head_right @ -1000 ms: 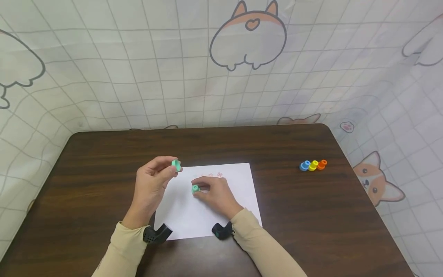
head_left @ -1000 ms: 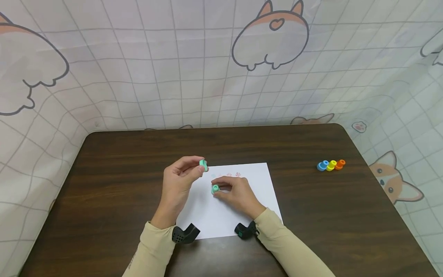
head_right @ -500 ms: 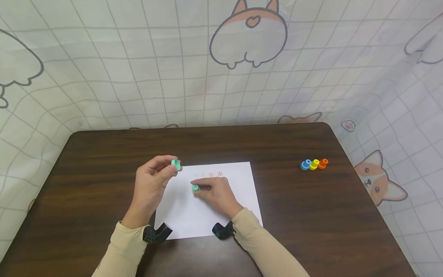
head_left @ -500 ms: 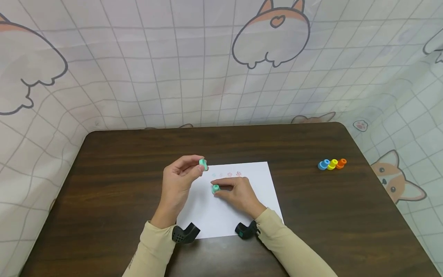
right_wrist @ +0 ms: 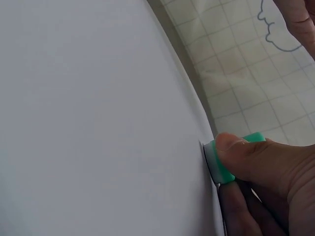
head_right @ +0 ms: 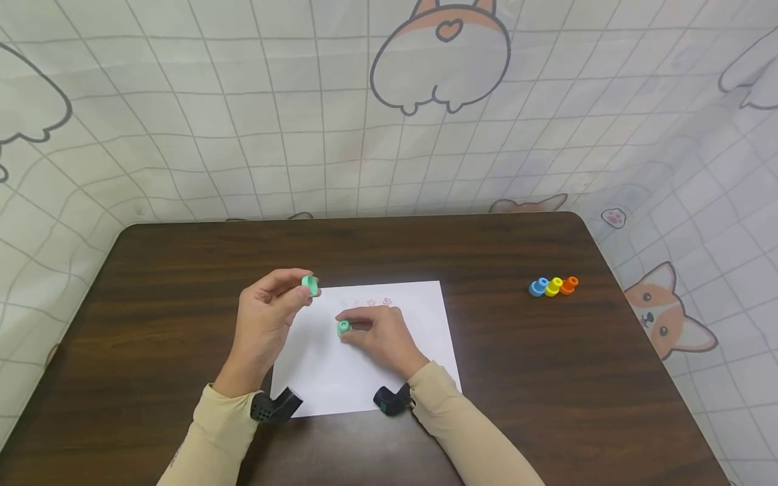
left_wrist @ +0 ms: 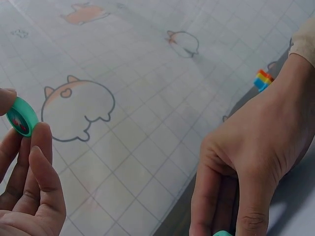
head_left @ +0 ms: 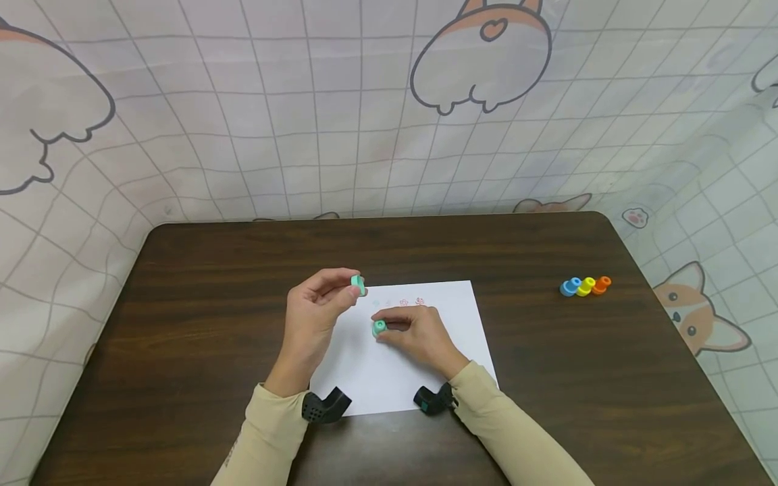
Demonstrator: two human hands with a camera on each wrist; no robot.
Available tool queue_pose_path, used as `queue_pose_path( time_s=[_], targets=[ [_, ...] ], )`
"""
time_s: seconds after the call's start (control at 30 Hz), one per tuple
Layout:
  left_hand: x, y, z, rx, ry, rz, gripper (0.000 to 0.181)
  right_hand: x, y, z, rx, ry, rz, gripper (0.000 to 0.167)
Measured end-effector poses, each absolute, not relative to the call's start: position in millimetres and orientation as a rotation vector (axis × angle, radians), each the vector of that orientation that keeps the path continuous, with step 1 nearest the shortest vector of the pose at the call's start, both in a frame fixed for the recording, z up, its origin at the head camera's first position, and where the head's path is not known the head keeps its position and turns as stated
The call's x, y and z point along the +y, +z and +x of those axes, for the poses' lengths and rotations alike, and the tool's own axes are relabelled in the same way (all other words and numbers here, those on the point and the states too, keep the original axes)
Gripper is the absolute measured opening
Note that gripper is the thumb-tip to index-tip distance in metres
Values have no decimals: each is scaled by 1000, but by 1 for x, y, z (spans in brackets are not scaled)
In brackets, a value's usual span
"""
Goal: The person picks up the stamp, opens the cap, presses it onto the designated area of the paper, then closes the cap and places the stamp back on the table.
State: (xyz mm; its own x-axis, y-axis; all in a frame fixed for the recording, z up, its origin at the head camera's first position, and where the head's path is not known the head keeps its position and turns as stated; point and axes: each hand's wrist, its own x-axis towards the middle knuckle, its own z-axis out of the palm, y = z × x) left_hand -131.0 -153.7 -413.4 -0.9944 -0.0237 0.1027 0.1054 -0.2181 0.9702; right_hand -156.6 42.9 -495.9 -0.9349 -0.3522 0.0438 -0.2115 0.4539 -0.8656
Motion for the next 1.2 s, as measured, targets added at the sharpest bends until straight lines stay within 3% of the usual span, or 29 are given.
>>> queue_pose_path(
  time_s=[1.2],
  targets=[
    [-145, -416, -130, -1945, -2381, -99, 17, 52, -485, -158, 2600, -1558, -595, 28]
  ],
)
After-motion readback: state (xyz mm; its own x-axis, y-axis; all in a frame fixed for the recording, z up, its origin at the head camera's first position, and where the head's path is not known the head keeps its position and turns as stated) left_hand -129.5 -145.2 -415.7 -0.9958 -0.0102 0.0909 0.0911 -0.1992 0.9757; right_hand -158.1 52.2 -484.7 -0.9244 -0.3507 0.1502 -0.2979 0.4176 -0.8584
